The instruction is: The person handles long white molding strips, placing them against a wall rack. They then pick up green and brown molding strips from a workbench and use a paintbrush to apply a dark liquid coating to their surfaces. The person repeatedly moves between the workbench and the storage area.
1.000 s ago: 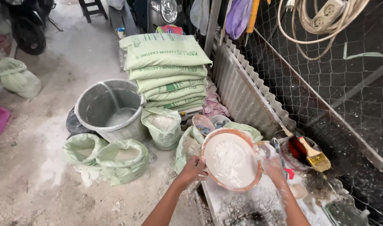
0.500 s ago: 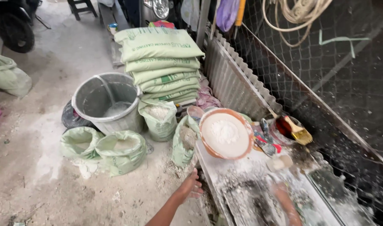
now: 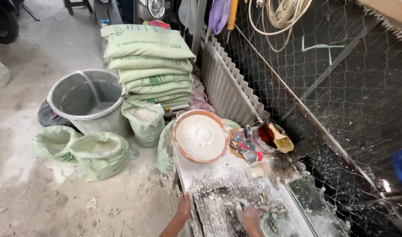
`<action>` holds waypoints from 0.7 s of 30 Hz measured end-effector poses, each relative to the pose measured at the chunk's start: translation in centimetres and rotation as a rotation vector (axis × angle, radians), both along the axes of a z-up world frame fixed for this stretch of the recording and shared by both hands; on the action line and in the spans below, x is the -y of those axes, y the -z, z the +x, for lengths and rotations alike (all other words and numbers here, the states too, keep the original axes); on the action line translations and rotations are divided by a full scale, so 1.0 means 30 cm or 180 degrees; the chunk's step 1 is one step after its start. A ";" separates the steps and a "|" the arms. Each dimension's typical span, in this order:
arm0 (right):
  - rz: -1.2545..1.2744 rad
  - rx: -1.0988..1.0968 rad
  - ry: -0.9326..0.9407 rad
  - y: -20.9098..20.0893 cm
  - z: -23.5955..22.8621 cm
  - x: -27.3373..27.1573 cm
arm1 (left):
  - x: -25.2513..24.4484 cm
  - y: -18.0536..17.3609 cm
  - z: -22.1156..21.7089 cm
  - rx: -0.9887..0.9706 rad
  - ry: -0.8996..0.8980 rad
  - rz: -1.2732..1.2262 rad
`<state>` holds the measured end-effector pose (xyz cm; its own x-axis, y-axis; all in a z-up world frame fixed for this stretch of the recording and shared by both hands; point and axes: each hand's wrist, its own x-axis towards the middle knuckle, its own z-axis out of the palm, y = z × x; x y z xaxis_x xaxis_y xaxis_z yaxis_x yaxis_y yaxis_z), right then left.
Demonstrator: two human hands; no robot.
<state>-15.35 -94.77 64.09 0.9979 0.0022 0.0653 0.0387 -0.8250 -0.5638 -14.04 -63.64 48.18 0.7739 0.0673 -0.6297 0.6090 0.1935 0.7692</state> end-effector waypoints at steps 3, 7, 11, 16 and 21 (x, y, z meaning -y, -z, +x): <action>-0.0076 -0.0429 0.0143 -0.010 -0.005 0.000 | 0.041 0.017 -0.068 0.0392 -0.0221 0.0293; -0.0279 -0.0988 0.0337 0.021 0.050 0.009 | -0.034 -0.545 -0.184 -0.0711 0.0092 -0.0300; -0.0345 -0.1263 0.0400 -0.013 0.040 -0.040 | -0.090 -0.259 -0.145 -0.0778 0.0485 -0.0370; 0.0266 -0.1073 0.0200 0.118 0.069 0.020 | -0.152 0.078 -0.112 -0.0054 0.0618 -0.0278; -0.0241 -0.1267 0.0539 0.025 0.067 -0.036 | -0.195 -0.074 -0.040 0.1180 0.0569 0.2282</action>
<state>-13.33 -93.69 63.35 0.9319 -0.1737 -0.3185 -0.3087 -0.8406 -0.4451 -15.24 -57.80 50.41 0.9602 0.2117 -0.1824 0.2664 -0.4964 0.8262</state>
